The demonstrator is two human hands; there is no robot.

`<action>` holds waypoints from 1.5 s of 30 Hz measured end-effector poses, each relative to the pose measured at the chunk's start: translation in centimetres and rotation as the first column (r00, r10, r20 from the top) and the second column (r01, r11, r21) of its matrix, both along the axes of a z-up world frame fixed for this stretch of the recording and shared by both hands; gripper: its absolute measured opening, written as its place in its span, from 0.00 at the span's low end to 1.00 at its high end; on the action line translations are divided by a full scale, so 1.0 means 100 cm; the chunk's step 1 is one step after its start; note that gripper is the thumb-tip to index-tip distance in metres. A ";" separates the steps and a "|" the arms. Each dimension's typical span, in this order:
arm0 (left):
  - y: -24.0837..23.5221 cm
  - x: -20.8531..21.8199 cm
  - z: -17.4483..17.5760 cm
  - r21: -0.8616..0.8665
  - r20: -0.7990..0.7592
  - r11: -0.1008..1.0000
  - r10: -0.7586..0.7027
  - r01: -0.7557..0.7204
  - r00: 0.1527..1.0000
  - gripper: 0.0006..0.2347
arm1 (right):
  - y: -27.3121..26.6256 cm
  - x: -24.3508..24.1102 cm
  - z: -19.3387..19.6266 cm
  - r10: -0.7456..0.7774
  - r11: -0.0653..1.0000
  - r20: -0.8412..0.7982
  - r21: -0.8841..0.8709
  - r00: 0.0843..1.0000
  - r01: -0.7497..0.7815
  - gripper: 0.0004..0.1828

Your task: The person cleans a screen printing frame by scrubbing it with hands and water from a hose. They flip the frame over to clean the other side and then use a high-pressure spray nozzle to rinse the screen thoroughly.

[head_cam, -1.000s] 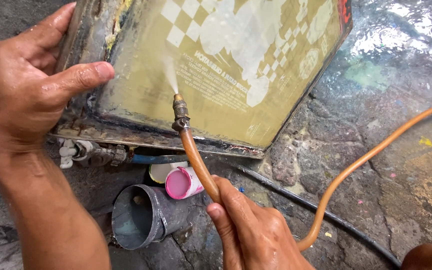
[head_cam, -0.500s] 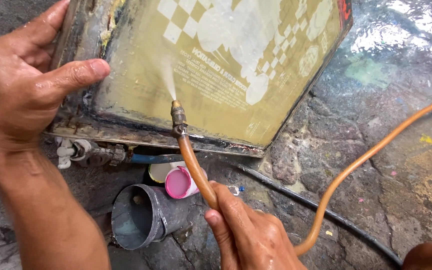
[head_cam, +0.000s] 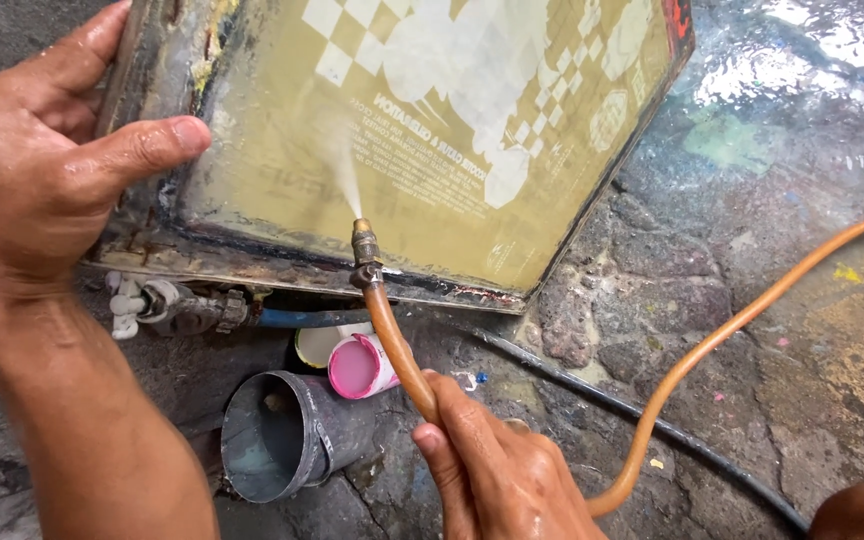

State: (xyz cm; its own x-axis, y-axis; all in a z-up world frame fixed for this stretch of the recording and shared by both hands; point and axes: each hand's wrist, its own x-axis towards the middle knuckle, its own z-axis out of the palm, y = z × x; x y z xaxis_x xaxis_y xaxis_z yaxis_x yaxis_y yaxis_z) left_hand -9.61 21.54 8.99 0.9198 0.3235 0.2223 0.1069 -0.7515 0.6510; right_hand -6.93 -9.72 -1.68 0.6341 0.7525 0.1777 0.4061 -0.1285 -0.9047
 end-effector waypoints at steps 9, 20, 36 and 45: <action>0.001 -0.002 -0.001 0.001 -0.010 1.000 -0.002 0.002 1.000 0.26 | -0.003 -0.009 -0.008 -0.036 0.999 0.014 -0.023 0.999 0.036 0.18; -0.002 -0.004 0.001 0.022 -0.076 0.999 0.033 -0.031 0.997 0.22 | -0.002 -0.012 -0.009 -0.016 0.998 0.025 -0.053 1.000 0.018 0.18; 0.006 -0.007 -0.005 0.053 -0.050 0.997 -0.049 0.052 0.998 0.24 | -0.002 -0.009 -0.022 -0.026 0.997 0.003 -0.069 1.000 0.026 0.19; 0.017 -0.011 -0.011 0.058 -0.071 0.998 0.014 -0.010 0.997 0.24 | -0.001 -0.004 -0.024 -0.001 0.999 0.026 -0.032 1.000 0.002 0.18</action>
State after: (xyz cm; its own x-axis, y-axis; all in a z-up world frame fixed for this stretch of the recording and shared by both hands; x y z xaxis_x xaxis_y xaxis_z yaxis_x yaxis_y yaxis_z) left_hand -10.71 23.23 7.91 0.9302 0.3228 0.1750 0.1603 -0.7858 0.5973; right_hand -7.35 -9.80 -4.11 0.6304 0.7574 0.1699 0.4295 -0.1580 -0.8892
